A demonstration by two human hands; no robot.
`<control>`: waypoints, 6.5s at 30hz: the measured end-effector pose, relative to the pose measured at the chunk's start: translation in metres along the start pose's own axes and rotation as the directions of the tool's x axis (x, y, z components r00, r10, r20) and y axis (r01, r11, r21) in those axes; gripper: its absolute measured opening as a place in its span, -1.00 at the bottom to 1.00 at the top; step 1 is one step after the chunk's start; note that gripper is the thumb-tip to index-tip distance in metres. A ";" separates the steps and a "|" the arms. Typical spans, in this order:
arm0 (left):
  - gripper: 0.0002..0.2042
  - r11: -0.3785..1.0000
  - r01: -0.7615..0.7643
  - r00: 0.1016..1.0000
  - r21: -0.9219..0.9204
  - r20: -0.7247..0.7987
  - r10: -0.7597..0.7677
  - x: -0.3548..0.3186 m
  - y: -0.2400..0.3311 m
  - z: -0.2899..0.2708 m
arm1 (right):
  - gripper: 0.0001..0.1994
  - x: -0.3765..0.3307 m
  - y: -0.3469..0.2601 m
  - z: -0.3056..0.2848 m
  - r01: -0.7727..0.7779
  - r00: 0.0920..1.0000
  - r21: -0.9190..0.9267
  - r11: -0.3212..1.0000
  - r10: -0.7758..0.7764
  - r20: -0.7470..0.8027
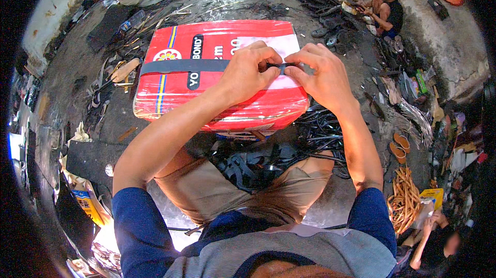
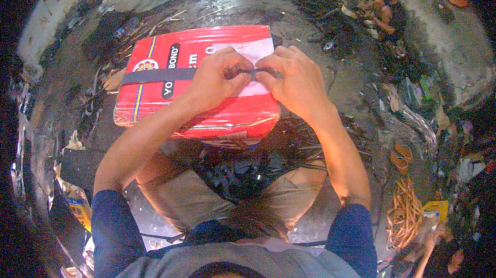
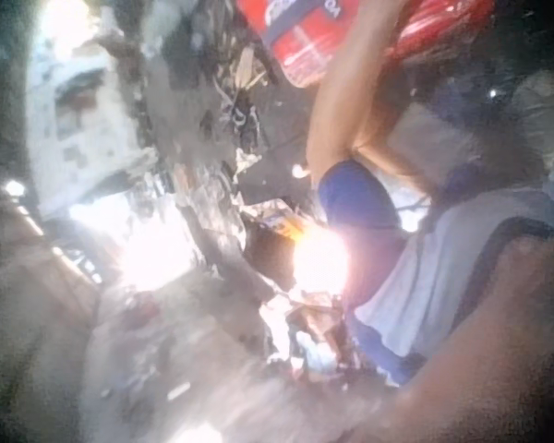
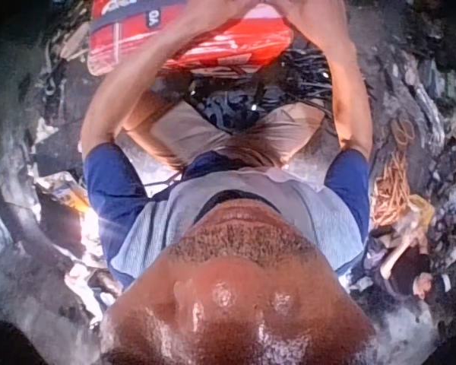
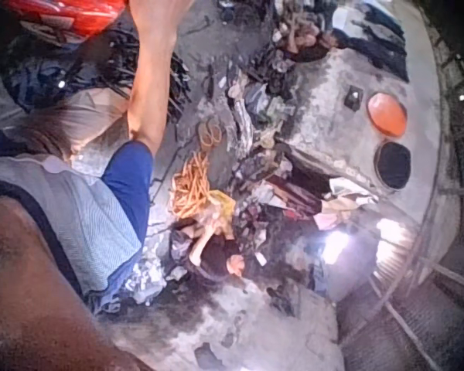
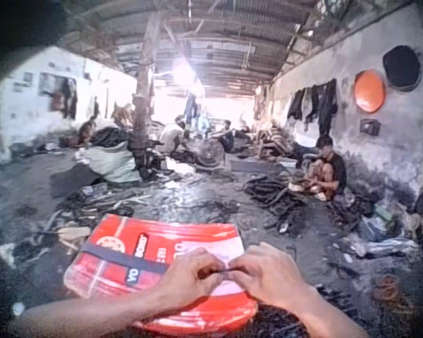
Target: The person sits on the floor and repeatedly ties black straps around a red rectangular package. They pull the straps tight, knot them, and trim the excess with a knife.
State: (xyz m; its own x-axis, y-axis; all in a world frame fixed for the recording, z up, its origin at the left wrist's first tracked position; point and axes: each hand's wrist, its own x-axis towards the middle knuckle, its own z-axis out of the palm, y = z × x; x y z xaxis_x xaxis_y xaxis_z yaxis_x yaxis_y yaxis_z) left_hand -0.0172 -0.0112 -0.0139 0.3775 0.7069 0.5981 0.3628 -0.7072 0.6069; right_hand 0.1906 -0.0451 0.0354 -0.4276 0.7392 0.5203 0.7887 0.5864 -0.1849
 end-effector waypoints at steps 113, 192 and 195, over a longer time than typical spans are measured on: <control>-0.79 0.914 -0.403 0.904 0.037 0.170 0.391 0.034 0.000 0.010 | -0.76 -0.264 0.155 0.314 -0.941 0.305 -0.105 0.321 0.942 0.140; -0.66 -0.039 0.411 0.901 0.911 -0.412 -0.136 -0.118 -0.041 -0.255 | -0.85 0.015 -0.021 -0.016 -0.182 0.979 0.196 0.964 0.158 0.132; -0.44 0.810 0.486 0.861 0.327 -0.338 -0.380 -0.031 0.012 -0.132 | -0.80 0.021 -0.008 0.004 -0.193 0.970 0.132 0.972 0.169 0.174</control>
State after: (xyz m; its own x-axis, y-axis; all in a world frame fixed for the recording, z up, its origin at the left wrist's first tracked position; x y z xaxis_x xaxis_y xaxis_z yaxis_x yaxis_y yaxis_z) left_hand -0.1372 -0.0396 0.0443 -0.1010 0.8815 0.4613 0.7562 -0.2332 0.6114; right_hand 0.1741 -0.0331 0.0445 -0.3580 0.8741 0.3284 0.7912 0.4707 -0.3904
